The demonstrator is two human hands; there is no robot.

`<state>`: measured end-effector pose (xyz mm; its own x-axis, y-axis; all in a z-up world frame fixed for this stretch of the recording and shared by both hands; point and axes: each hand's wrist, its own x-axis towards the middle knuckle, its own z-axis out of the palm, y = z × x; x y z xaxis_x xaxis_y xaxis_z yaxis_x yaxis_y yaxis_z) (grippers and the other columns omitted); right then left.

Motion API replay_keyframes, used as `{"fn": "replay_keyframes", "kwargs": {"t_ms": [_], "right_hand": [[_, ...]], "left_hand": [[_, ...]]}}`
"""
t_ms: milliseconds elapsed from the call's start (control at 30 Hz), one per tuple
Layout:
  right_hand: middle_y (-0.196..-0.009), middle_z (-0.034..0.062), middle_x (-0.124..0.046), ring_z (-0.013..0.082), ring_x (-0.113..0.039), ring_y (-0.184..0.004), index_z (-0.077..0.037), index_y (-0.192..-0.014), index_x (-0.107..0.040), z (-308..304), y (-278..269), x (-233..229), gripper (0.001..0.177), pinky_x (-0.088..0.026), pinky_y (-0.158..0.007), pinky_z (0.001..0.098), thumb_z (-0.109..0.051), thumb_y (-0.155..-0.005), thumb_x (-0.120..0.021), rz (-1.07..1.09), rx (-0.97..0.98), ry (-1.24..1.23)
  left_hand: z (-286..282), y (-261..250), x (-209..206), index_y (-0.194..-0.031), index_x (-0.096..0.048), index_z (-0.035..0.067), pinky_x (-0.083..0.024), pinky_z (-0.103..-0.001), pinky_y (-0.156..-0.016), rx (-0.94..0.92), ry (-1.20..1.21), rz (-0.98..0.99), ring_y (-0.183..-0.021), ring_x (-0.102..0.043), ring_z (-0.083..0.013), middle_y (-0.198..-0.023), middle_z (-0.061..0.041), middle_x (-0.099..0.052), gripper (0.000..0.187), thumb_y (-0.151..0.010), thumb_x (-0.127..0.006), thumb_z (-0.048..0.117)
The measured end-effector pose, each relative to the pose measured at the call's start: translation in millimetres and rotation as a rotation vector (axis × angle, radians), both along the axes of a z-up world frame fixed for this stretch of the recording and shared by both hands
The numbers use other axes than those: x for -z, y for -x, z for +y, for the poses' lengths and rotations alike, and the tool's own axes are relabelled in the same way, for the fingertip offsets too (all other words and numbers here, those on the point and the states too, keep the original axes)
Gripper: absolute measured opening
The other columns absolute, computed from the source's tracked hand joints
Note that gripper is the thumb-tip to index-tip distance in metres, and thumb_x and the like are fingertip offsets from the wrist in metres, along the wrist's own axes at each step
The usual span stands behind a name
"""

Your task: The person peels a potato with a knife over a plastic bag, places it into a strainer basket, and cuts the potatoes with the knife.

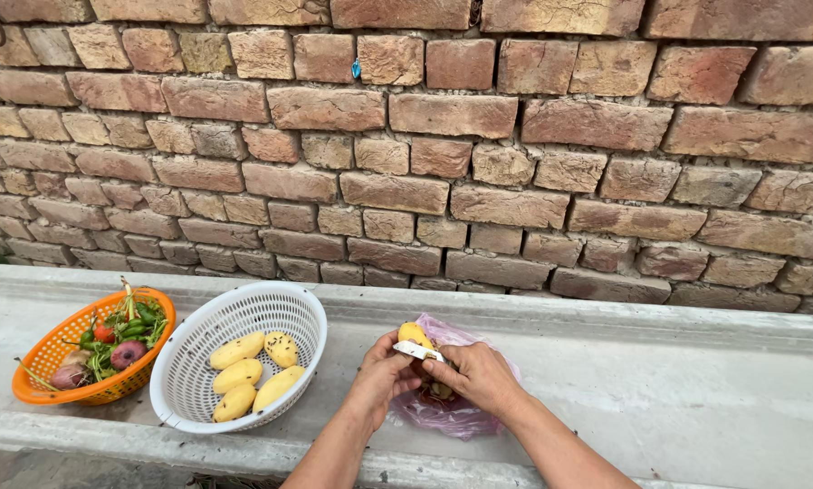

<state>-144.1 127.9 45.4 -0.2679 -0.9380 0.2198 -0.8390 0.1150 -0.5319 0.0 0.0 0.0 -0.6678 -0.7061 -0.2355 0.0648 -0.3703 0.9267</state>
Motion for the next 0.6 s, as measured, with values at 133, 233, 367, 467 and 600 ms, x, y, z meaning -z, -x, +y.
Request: {"fn": "replay_keyframes", "kwargs": {"t_ms": [133,233,367,467,600], "right_hand": [[-0.06,0.0084,-0.068,0.0262,-0.067,-0.056,-0.014,-0.086,-0.075,0.5,-1.7,-2.0,0.045,-0.05,-0.056,0.0422,-0.057,-0.091,-0.063,-0.017,0.003,-0.014],[-0.06,0.0081,-0.068,0.0256,-0.067,-0.056,-0.014,-0.085,-0.075,1.3,-2.3,-3.0,0.045,-0.05,-0.056,0.0421,-0.057,-0.091,-0.063,-0.014,0.005,-0.013],[-0.065,0.0064,-0.072,0.024,-0.071,-0.061,-0.015,-0.089,-0.077,1.5,-3.1,-4.3,0.045,-0.053,-0.059,0.0401,-0.057,-0.091,-0.062,-0.035,-0.014,-0.023],[-0.067,0.0059,-0.074,0.0234,-0.074,-0.064,-0.016,-0.093,-0.077,1.6,-3.2,-4.5,0.045,-0.055,-0.06,0.039,-0.058,-0.091,-0.061,-0.055,-0.037,-0.015],[-0.068,0.0079,-0.074,0.0253,-0.073,-0.064,-0.016,-0.097,-0.079,1.7,-2.4,-3.5,0.045,-0.055,-0.061,0.0398,-0.058,-0.091,-0.061,-0.038,-0.063,0.004]], "left_hand": [[1.9,-0.7,-4.1,-0.142,-0.054,0.017,-0.059,-0.031,-0.078,-0.008,-0.007,-0.01,-0.091,-0.068,-0.0134,-0.113,-0.004,-0.07,0.044,-0.098,-0.059,0.015],[2.6,-0.4,-5.1,-0.141,-0.055,0.018,-0.059,-0.03,-0.077,-0.012,-0.001,-0.02,-0.091,-0.069,-0.0129,-0.112,-0.004,-0.071,0.044,-0.097,-0.058,0.015],[2.3,-1.1,-5.8,-0.14,-0.055,0.017,-0.059,-0.03,-0.075,-0.01,-0.01,-0.013,-0.089,-0.069,-0.0123,-0.109,-0.003,-0.072,0.044,-0.097,-0.059,0.014],[3.0,-1.3,-6.9,-0.138,-0.057,0.017,-0.058,-0.029,-0.073,-0.009,-0.011,-0.016,-0.086,-0.068,-0.0115,-0.105,-0.002,-0.072,0.042,-0.096,-0.061,0.016],[5.1,-2.3,-9.5,-0.134,-0.061,0.018,-0.055,-0.028,-0.07,-0.009,0.001,-0.024,-0.081,-0.066,-0.0101,-0.099,-0.001,-0.072,0.038,-0.096,-0.065,0.025]]}}
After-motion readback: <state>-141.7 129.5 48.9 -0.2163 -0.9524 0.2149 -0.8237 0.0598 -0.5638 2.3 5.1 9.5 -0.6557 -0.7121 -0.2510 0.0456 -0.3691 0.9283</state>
